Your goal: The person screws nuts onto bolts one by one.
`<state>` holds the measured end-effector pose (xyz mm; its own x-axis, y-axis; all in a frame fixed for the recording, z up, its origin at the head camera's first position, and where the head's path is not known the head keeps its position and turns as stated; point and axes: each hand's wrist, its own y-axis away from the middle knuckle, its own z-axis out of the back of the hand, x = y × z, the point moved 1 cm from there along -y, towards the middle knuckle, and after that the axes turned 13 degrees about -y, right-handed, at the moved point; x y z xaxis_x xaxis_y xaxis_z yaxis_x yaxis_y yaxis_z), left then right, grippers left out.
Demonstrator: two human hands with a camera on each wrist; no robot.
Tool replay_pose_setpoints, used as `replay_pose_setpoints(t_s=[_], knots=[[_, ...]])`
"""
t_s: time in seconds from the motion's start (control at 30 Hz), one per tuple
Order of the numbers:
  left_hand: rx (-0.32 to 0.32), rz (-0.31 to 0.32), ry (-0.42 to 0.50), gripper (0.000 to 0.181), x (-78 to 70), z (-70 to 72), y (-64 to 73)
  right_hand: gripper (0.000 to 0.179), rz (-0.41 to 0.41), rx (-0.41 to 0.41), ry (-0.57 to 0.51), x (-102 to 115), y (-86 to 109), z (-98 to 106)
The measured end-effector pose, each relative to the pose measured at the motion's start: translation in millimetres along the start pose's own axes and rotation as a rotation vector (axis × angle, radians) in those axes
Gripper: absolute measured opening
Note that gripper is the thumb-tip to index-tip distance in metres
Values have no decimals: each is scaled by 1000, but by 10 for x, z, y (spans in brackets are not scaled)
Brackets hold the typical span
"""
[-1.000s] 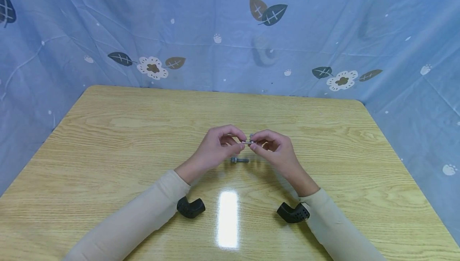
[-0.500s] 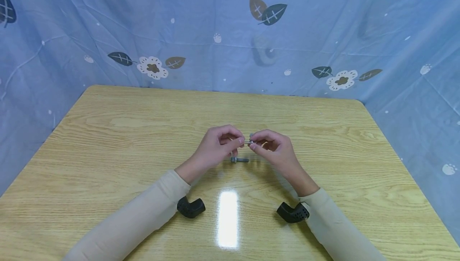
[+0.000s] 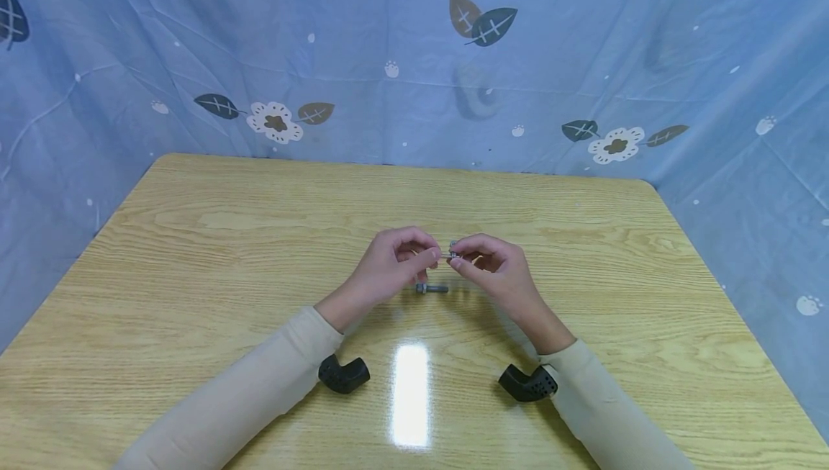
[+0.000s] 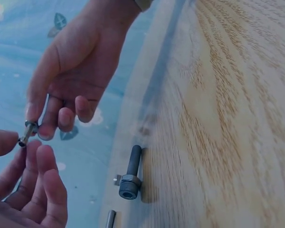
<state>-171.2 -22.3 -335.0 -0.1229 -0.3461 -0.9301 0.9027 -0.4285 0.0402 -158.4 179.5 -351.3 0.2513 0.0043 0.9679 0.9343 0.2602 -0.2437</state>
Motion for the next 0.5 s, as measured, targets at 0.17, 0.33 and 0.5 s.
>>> replay_pose_setpoints(t_s=[0.17,0.33,0.5], knots=[[-10,-13,-2,12,0,2,1,14,1,-1,6,-1,2,1],[-11,-14,19,13,1,6,3,14,9,-3,-2,-2,-1,-1],[-11,22,10,19,8,7,-6,15,19,0,-15,-2,-5,-4]])
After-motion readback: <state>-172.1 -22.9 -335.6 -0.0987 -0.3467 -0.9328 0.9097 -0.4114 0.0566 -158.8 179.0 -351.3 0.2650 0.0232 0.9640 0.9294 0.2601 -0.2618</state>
